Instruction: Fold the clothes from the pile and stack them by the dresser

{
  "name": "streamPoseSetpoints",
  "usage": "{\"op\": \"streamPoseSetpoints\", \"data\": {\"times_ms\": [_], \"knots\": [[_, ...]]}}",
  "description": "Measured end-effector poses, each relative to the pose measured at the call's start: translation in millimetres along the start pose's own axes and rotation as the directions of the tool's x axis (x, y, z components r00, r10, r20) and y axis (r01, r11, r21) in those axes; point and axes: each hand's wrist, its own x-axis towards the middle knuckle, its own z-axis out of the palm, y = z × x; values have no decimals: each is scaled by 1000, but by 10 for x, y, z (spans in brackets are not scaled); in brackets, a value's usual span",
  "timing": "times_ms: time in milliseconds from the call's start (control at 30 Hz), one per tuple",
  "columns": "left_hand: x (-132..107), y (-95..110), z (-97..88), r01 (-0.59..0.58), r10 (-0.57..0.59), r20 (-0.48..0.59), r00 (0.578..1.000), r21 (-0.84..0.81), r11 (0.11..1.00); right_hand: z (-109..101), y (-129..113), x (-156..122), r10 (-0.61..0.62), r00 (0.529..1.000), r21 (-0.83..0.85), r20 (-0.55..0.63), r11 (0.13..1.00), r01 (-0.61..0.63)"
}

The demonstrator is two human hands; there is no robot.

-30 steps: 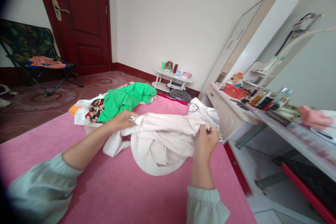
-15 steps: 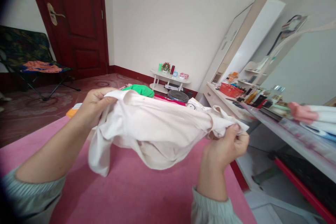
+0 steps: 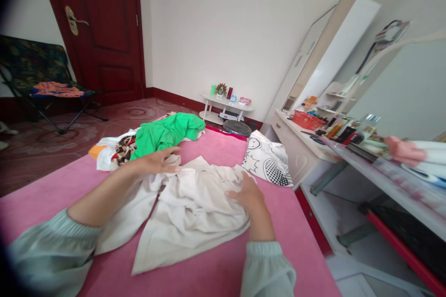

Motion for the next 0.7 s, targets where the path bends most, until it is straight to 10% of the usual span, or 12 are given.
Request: {"op": "streamPoseSetpoints", "data": {"times_ms": [233, 433, 533, 700], "knots": [[-62, 84, 11, 4, -66, 145, 987, 393, 920, -23, -13, -28, 150, 980, -297, 133, 949, -105], [-38, 272, -23, -50, 178, -236, 955, 465, 884, -163, -230, 58, 95, 979, -128, -181, 985, -119], [-79, 481, -65, -216, 312, -377, 872, 275, 937, -279, -494, 75, 184, 934, 356, -306, 932, -67], [-406, 824, -265, -197, 183, -76, 980, -305, 932, -652, -912, -126, 126, 991, 732, 46, 671, -120]]}}
